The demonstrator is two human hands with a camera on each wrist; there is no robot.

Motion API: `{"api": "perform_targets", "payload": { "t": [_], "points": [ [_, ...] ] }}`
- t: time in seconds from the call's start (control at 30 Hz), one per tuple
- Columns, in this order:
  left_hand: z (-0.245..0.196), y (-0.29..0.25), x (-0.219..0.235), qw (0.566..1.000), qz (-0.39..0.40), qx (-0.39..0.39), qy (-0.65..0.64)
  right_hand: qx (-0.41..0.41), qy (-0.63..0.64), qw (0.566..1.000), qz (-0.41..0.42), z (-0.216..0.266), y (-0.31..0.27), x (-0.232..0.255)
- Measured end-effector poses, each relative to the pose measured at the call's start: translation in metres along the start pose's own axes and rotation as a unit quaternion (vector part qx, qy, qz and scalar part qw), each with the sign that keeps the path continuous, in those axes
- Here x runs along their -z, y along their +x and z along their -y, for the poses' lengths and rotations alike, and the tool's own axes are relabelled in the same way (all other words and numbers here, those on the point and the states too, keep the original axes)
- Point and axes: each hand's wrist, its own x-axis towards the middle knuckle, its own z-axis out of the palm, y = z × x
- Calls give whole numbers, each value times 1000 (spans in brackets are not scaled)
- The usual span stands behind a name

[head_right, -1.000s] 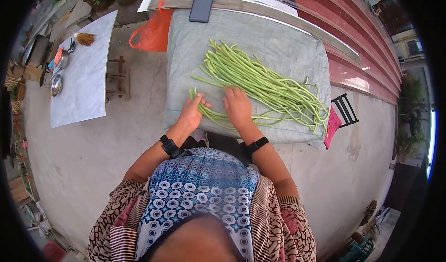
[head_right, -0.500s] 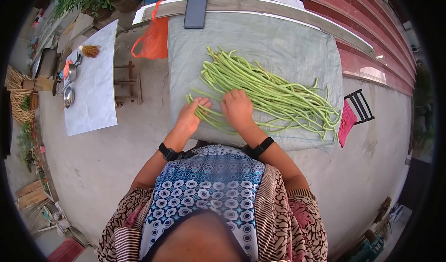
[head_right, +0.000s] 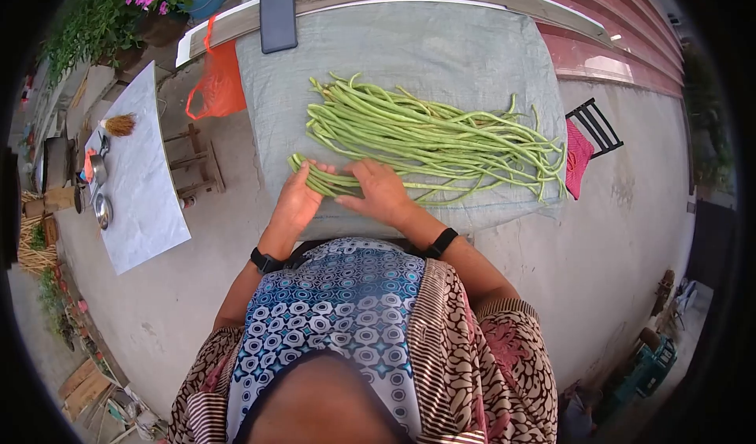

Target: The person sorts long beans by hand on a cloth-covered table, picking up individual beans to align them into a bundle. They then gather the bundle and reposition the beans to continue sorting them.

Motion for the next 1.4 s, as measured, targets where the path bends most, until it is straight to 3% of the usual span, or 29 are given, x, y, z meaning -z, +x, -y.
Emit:
{"api": "perform_targets", "payload": {
  "t": [0.17, 0.33, 0.47, 0.57, 0.87, 0.97, 1.07, 1.27, 1.4],
  "points": [
    [-2, 8, 13, 997, 66, 22, -40, -69, -126, 990, 19, -3, -31, -4],
    [2, 14, 27, 998, 51, 33, -27, -165, -176, 970, 38, -15, -60, 5],
    [8, 17, 27, 991, 74, 3, 109, -128, -106, 985, -43, -17, -66, 1],
    [8, 14, 24, 986, 79, -9, 145, -112, -127, 974, -153, -14, -46, -9],
    [12, 12, 15, 977, 70, -33, 197, -129, -226, 954, -153, -29, -34, -34],
    [13, 7, 15, 974, 77, -47, 206, -108, -181, 962, -172, -22, -43, -31],
    [17, 7, 17, 975, 67, -52, 204, -144, -57, 974, -165, -10, -59, -28],
    [19, 10, 20, 978, 45, -50, 199, -142, 14, 980, -140, -6, -67, -37],
    [15, 8, 20, 981, 70, -48, 177, -101, 69, 983, -139, -3, -61, -48]
  ]
}}
